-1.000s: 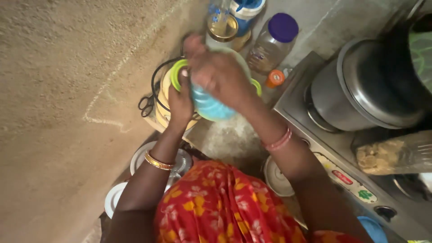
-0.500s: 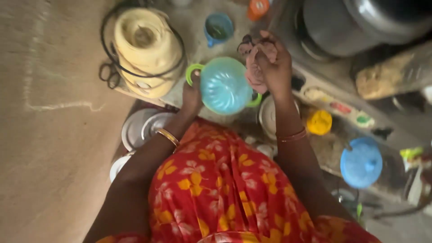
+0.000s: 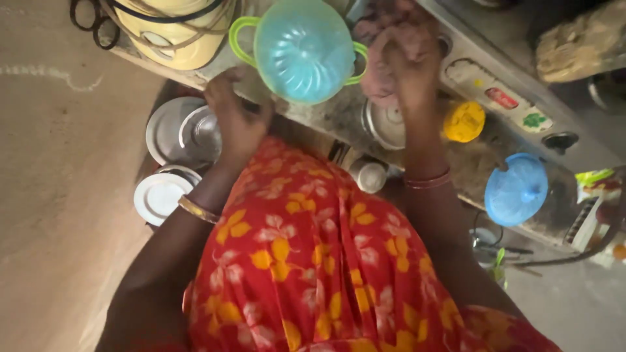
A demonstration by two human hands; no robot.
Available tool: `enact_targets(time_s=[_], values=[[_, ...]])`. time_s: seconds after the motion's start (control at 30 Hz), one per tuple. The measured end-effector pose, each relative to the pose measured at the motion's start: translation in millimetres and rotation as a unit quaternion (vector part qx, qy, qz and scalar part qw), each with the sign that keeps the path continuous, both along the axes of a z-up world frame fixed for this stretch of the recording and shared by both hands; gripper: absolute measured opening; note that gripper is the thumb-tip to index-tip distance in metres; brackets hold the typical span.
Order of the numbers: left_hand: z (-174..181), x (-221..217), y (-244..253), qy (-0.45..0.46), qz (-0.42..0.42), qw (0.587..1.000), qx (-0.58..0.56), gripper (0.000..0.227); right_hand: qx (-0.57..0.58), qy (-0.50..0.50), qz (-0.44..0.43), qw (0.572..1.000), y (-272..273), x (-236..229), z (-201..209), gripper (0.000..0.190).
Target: The recorder is opening and organizing various jars and food containers on a kitchen counter.
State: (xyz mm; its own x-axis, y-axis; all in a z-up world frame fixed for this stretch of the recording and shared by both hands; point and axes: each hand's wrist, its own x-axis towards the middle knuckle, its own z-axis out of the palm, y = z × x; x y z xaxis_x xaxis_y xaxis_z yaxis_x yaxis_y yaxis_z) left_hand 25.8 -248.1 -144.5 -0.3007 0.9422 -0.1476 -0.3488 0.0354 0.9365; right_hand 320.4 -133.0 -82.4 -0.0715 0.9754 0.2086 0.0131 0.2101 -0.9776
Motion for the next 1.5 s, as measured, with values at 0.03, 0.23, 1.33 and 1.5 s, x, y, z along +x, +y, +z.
enact_targets(time_s=[0.03, 0.23, 1.33, 1.5], values=[[13.6, 3.6, -1.9, 0.297, -0.011, 0.951, 0.087, 0.067, 0.012, -0.025, 0.047, 0.999, 4.8, -4.5, -4.7, 0.05], [0.6, 30.7, 59.9, 0.632, -0.132, 0.762, 0.058, 0.139, 0.152, -0.341, 0.15, 0.915, -5.1, -61.5, -42.4, 0.051], [-6.7, 17.8, 67.2, 0.612, -0.157, 0.77, 0.088, 0.144, 0.227, -0.404, -0.012, 0.886, -39.8, -85.9, -13.3, 0.037], [-11.7, 16.5, 63.4, 0.612, -0.164, 0.767, 0.104, 0.144, 0.279, -0.437, 0.005, 0.855, 20.3, -113.4, -24.9, 0.028]])
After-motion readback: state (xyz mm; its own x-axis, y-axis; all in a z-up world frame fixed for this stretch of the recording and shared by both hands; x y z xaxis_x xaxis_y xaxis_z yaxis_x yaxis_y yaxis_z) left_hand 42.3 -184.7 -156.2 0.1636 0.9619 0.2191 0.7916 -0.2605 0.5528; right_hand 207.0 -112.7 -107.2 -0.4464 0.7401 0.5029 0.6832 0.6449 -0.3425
